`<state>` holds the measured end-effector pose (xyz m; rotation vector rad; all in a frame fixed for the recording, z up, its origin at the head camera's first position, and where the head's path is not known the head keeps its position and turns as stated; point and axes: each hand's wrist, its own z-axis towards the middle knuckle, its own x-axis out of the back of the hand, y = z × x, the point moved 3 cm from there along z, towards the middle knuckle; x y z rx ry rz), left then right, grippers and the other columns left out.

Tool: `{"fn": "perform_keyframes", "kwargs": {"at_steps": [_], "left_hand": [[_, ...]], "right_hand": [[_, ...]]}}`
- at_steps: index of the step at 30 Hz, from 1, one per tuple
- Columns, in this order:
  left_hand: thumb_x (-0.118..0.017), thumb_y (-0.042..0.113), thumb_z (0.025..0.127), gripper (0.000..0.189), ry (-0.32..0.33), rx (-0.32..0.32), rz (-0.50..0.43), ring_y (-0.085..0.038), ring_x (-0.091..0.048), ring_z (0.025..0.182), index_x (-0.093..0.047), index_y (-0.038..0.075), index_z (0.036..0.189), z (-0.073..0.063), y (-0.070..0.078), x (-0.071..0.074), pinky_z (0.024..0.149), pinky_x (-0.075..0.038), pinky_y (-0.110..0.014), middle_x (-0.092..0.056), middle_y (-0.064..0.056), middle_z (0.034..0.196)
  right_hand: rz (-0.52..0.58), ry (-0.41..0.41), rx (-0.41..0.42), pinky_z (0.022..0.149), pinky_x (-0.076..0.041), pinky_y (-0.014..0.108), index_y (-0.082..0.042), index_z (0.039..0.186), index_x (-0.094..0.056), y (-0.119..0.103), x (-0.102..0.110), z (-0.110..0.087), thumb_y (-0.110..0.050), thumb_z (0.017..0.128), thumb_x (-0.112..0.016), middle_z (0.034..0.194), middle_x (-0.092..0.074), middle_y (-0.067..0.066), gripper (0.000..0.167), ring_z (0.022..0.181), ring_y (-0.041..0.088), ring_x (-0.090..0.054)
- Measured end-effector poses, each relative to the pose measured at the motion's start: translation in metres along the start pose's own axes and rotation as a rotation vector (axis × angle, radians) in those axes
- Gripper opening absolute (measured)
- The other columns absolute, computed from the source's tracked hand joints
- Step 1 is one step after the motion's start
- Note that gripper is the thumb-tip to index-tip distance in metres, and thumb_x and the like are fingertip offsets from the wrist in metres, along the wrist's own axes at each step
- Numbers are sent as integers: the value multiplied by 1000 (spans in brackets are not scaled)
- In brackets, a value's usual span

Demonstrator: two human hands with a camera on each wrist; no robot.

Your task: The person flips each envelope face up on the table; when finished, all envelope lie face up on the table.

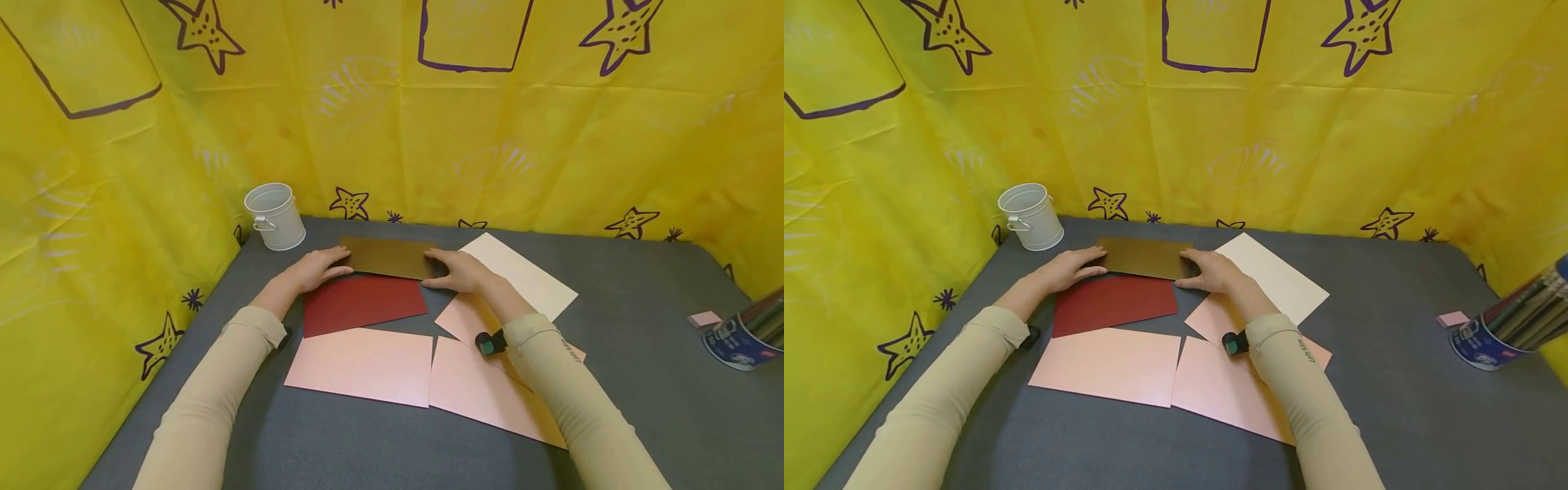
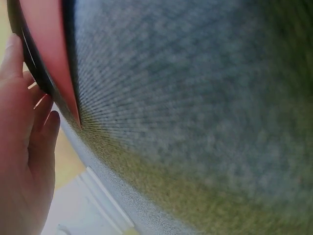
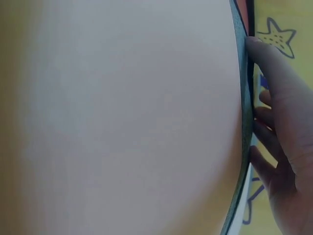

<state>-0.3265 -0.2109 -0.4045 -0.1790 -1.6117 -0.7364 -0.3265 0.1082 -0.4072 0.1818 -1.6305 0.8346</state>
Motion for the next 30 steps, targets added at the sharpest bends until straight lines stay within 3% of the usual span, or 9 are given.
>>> {"fn": "perform_keyframes", "kwargs": {"at_steps": [10, 20, 26, 30], "left_hand": [[-52, 36, 101, 57, -7, 14, 8, -37, -36, 138, -45, 0, 144, 1, -1, 0, 112, -28, -49, -41, -23, 147], [-51, 37, 101, 56, 28, 12, 26, -37, -38, 136, -48, -1, 142, 1, 1, 4, 113, -27, -49, -45, -22, 145], [-50, 36, 102, 52, 83, 7, 23, -36, -43, 132, -52, 0, 139, 2, 1, 5, 111, -30, -49, -51, -20, 140], [-47, 40, 103, 49, 129, 53, 19, -33, -46, 129, -55, 6, 136, 2, 2, 6, 110, -32, -49, -54, -15, 137]], "right_hand": [[-2, 9, -13, 106, -38, 47, -6, 145, -45, -1, 0, 0, -41, 88, -70, 143, -49, 16, 71, 129, 34, -48], [-66, 27, -2, 106, -37, 48, -5, 142, -49, -3, 0, 1, -37, 89, -65, 145, -48, 16, 64, 129, 35, -48], [-56, 81, -29, 105, -38, 50, -7, 141, -51, -3, 2, 0, -39, 91, -57, 143, -50, 15, 60, 129, 35, -48], [-2, 130, -59, 104, -39, 50, -10, 139, -55, -1, 4, -1, -40, 93, -58, 139, -55, 12, 55, 127, 33, -50]]}}
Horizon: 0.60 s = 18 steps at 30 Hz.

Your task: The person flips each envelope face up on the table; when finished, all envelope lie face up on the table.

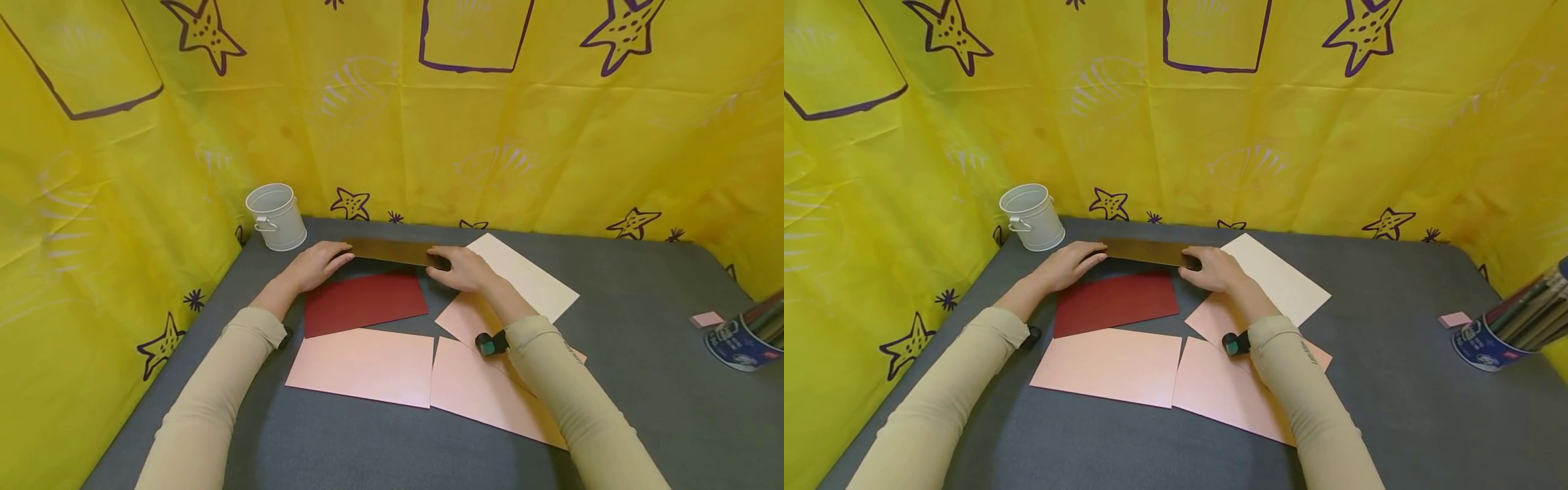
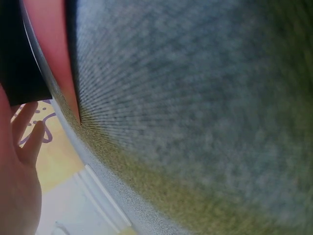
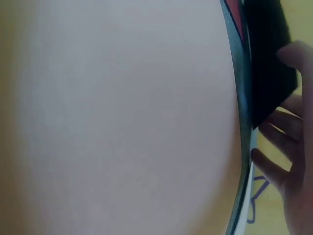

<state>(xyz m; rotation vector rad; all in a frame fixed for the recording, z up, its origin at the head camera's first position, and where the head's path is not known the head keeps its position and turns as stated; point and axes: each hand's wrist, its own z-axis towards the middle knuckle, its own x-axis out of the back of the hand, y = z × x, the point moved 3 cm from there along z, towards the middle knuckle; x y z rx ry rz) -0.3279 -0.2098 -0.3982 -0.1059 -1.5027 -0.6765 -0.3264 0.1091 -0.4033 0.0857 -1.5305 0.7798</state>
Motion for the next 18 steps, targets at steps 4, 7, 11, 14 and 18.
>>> {"fn": "perform_keyframes", "kwargs": {"at_steps": [4, 7, 11, 14, 18], "left_hand": [[-48, 41, 102, 44, 73, 43, -19, -31, -51, 123, -61, 10, 129, -1, 2, 5, 107, -35, -50, -60, -12, 129], [-49, 42, 101, 41, 138, 51, -42, -30, -56, 115, -66, 11, 122, -1, 4, 8, 103, -39, -49, -65, -10, 119], [-52, 43, 99, 39, 216, 56, -84, -28, -61, 103, -70, 12, 114, 0, 4, 11, 96, -45, -46, -69, -8, 108], [-57, 41, 97, 34, 280, 68, -133, -25, -63, 92, -71, 12, 108, -2, 3, 12, 86, -49, -42, -71, -6, 100], [-63, 36, 94, 27, 386, 81, -215, -22, -59, 79, -72, 11, 103, -4, 3, 15, 72, -48, -36, -71, -6, 92]], "right_hand": [[65, 68, 8, 99, -43, 48, -11, 130, -63, 0, 5, 1, -34, 95, -62, 125, -64, 9, 42, 117, 29, -58], [125, 115, 25, 95, -47, 45, -12, 123, -68, -1, 8, 1, -26, 95, -64, 117, -69, 6, 32, 109, 25, -62], [190, 167, 27, 92, -50, 41, -11, 117, -71, -2, 10, 1, -20, 95, -65, 111, -71, 5, 24, 104, 23, -65], [216, 202, 16, 89, -52, 41, -11, 114, -72, -2, 10, 0, -19, 95, -66, 108, -72, 6, 22, 101, 23, -67], [238, 267, 14, 84, -52, 41, -9, 109, -74, -3, 11, 0, -20, 93, -68, 102, -73, 8, 20, 96, 25, -67]]}}
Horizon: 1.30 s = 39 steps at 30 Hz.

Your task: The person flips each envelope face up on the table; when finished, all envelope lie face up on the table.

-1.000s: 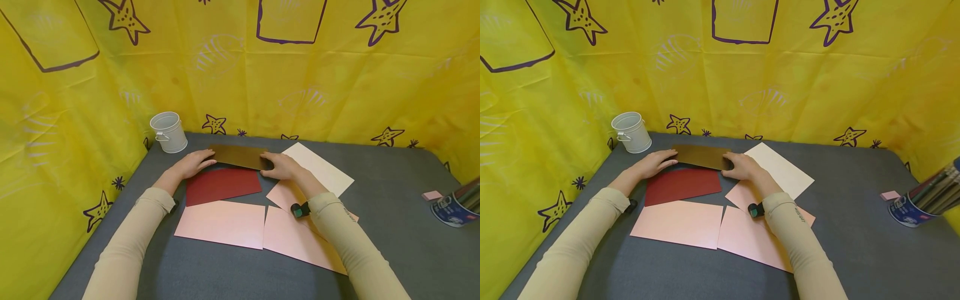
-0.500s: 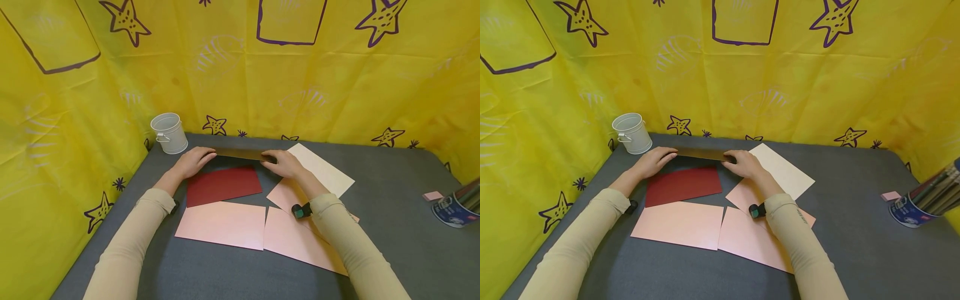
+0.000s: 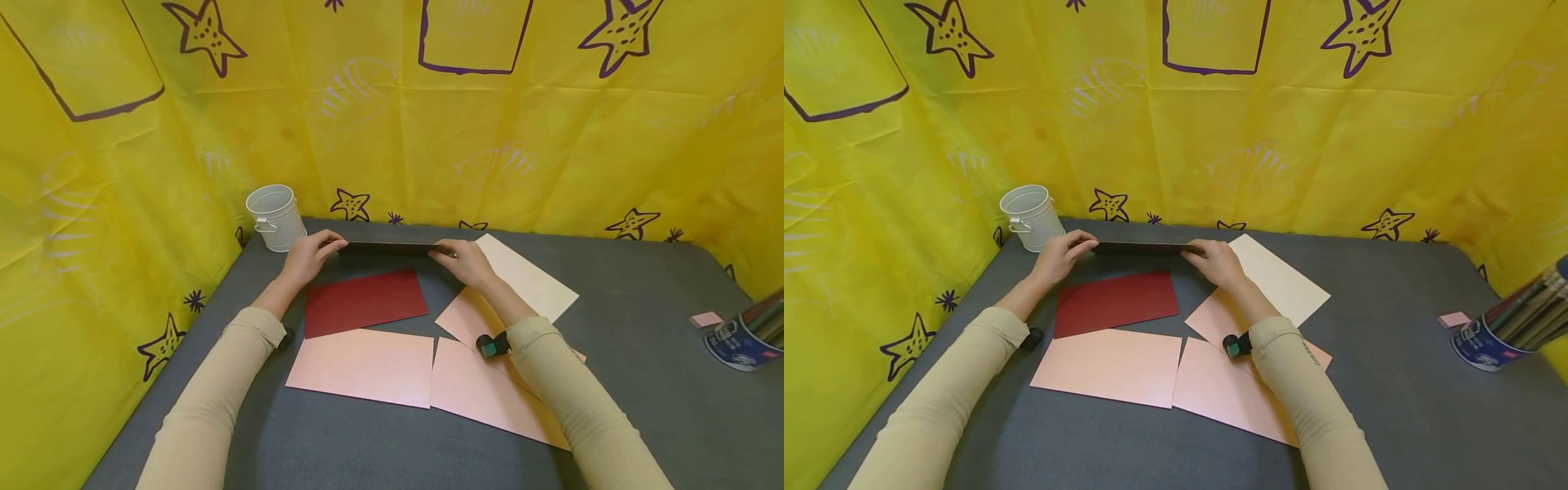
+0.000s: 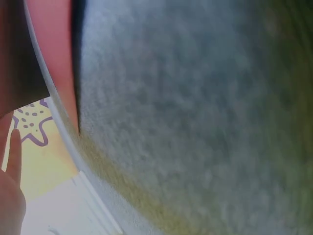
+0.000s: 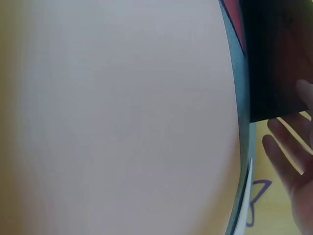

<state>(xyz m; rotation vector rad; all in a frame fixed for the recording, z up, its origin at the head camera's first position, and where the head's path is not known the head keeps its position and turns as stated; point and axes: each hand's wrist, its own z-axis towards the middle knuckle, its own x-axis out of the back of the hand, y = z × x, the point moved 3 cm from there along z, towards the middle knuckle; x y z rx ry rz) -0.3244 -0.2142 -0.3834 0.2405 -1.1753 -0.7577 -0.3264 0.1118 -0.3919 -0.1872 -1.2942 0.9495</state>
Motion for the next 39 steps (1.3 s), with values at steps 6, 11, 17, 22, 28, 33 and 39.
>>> {"fn": "perform_keyframes", "kwargs": {"at_steps": [6, 11, 17, 22, 28, 33, 39], "left_hand": [[-69, 30, 90, 26, 124, 29, -117, -20, -51, 68, -72, 5, 95, 3, 0, 1, 60, -39, -29, -65, -8, 75], [-72, 29, 89, 31, 140, 53, -151, -21, -43, 61, -60, 3, 77, 3, 1, 1, 55, -31, -27, -49, -7, 62], [-71, 27, 91, 24, 13, 122, -219, -25, -65, 84, -68, 4, 95, 1, -2, -4, 69, -49, -29, -69, -11, 89], [-71, 20, 91, 22, -60, 146, -164, -30, -67, 91, -68, 0, 99, -1, -7, -5, 75, -51, -38, -70, -17, 97], [-69, 12, 91, 18, -138, 197, -90, -32, -65, 91, -65, -2, 101, -4, -12, -7, 80, -51, -42, -70, -19, 98], [-66, 7, 92, 34, -123, 216, -137, -39, -63, 102, -57, -8, 121, -2, -14, -6, 92, -49, -48, -66, -26, 108], [-64, 5, 93, 46, -75, 303, -212, -40, -62, 107, -48, -6, 135, -1, -18, -4, 91, -49, -47, -63, -28, 114]], "right_hand": [[18, 81, -14, 73, -50, 39, -9, 95, -73, 1, 1, 0, -20, 91, -71, 92, -73, 6, 12, 89, 24, -66], [52, 100, -33, 69, -48, 35, -9, 84, -68, 4, 1, 1, -22, 91, -70, 84, -71, 5, 15, 87, 24, -65], [114, 65, -76, 70, -50, 33, -7, 92, -72, 5, 0, 1, -21, 91, -70, 87, -72, 6, 14, 85, 23, -66], [139, 0, -150, 68, -52, 31, -6, 95, -73, 8, -3, 2, -20, 91, -71, 86, -72, 8, 15, 73, 21, -67], [78, -74, -197, 63, -47, 28, -7, 93, -73, 11, -5, 3, -19, 91, -71, 84, -72, 7, 12, 69, 18, -62], [112, -88, -229, 65, -53, 29, -4, 92, -70, 9, -7, 5, -17, 91, -70, 86, -71, 10, 13, 72, 20, -67], [254, -72, -328, 72, -57, 29, 2, 104, -65, 7, -15, 9, -15, 91, -70, 94, -70, 16, 22, 75, 19, -69]]}}
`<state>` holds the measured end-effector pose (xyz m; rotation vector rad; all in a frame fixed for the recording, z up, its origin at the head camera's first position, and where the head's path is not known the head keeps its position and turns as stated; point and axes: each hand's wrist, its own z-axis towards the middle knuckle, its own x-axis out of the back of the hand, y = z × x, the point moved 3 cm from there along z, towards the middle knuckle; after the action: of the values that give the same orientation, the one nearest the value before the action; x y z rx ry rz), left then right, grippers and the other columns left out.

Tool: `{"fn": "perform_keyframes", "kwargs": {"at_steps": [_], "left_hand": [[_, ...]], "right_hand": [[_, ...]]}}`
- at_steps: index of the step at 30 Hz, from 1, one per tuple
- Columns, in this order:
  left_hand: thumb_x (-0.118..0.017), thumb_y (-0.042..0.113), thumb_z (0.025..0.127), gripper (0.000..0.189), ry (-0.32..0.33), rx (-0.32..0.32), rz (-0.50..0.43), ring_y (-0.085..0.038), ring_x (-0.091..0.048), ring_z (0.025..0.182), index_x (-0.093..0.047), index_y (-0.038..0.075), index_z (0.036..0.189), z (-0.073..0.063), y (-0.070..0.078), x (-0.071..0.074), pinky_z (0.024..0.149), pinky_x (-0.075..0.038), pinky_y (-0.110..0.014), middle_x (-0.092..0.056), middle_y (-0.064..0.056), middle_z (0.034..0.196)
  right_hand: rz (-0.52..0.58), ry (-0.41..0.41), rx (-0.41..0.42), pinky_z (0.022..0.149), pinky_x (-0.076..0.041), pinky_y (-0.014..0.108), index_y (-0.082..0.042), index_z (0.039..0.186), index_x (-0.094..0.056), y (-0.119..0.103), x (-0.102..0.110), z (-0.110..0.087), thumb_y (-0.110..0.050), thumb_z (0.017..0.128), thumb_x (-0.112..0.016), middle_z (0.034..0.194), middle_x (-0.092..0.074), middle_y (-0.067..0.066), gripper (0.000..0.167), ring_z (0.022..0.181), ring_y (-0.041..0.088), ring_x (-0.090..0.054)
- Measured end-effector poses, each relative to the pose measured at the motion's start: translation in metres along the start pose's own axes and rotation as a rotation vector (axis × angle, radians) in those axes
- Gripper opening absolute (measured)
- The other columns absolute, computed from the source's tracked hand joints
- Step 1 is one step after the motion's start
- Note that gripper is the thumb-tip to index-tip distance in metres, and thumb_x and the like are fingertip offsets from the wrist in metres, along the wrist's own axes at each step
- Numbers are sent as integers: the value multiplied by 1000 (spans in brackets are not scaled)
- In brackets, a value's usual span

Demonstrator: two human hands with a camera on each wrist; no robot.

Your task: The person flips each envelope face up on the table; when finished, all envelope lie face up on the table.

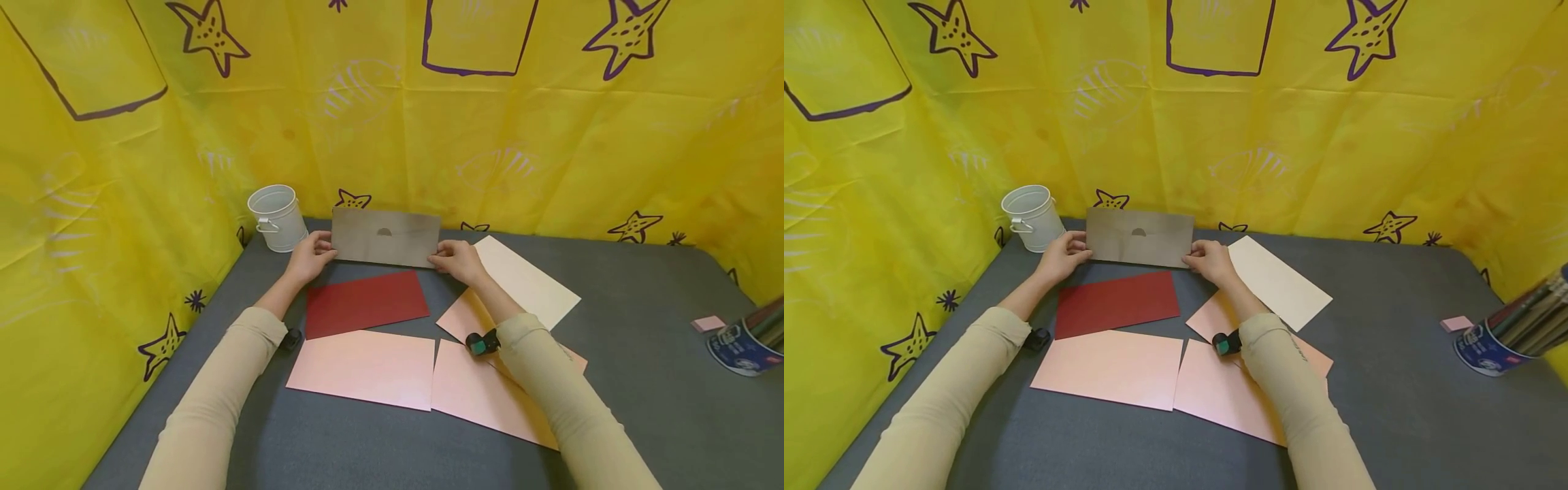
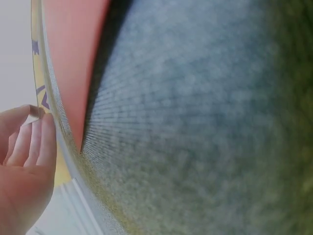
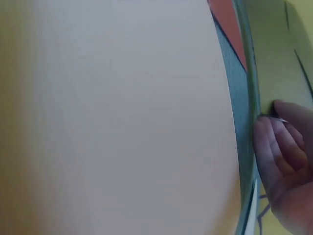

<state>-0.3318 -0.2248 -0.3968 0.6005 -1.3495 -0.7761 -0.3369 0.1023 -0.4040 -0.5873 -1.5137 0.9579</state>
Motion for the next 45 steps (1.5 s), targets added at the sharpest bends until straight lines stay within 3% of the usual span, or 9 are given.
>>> {"fn": "perform_keyframes", "kwargs": {"at_steps": [6, 10, 16, 20, 24, 31, 36, 45], "left_hand": [[-64, 5, 92, 45, 56, 74, -51, -37, -61, 108, -51, -5, 134, 0, -2, 3, 91, -50, -41, -63, -27, 117], [-66, 5, 91, 42, 102, 114, -70, -36, -63, 106, -55, -5, 131, -1, -2, 5, 86, -51, -34, -64, -26, 116], [-68, 4, 89, 39, 155, 141, -79, -35, -65, 103, -59, -6, 125, -2, -5, 7, 75, -49, -20, -65, -25, 113], [-68, 5, 89, 37, 179, 158, -70, -35, -65, 103, -60, -6, 124, -2, -7, 8, 74, -49, -20, -66, -25, 113], [-66, 5, 90, 34, 185, 154, -44, -35, -65, 104, -62, -5, 122, -2, -8, 9, 80, -51, -28, -66, -25, 114], [-63, 0, 91, 33, 162, 108, -25, -39, -62, 108, -60, -9, 122, -3, -11, 9, 93, -49, -43, -63, -28, 117], [-61, -1, 91, 34, 116, 97, -16, -38, -61, 110, -59, -10, 123, -3, -13, 8, 96, -48, -42, -62, -28, 120], [-61, 5, 92, 33, 85, 95, 48, -37, -59, 113, -60, -7, 123, -3, -12, 5, 97, -46, -43, -62, -26, 122]], "right_hand": [[150, 50, -86, 74, -57, 28, 5, 121, -61, -1, -9, 6, -14, 90, -71, 105, -70, 20, 38, 77, 18, -70], [174, 89, -115, 76, -57, 29, 2, 132, -56, -3, -15, 8, -15, 91, -71, 108, -69, 20, 47, 82, 22, -72], [196, 117, -153, 79, -56, 31, -1, 134, -55, -4, -22, 10, -17, 91, -70, 109, -70, 19, 49, 82, 21, -72], [213, 100, -159, 85, -54, 33, -1, 135, -55, -3, -26, 12, -18, 91, -70, 114, -68, 19, 49, 86, 21, -71], [197, 62, -159, 90, -51, 36, -2, 138, -52, -4, -29, 14, -18, 91, -69, 120, -66, 18, 52, 96, 26, -70], [78, -24, -137, 97, -45, 42, -2, 144, -45, -10, -28, 12, -26, 88, -72, 129, -60, 19, 66, 116, 32, -56], [39, -64, -125, 92, -47, 42, -1, 146, -41, -12, -28, 12, -23, 87, -74, 124, -60, 20, 71, 111, 33, -56], [-67, -38, -114, 82, -46, 34, -2, 144, -46, -7, -28, 18, -22, 88, -72, 111, -67, 15, 64, 97, 26, -60]]}}
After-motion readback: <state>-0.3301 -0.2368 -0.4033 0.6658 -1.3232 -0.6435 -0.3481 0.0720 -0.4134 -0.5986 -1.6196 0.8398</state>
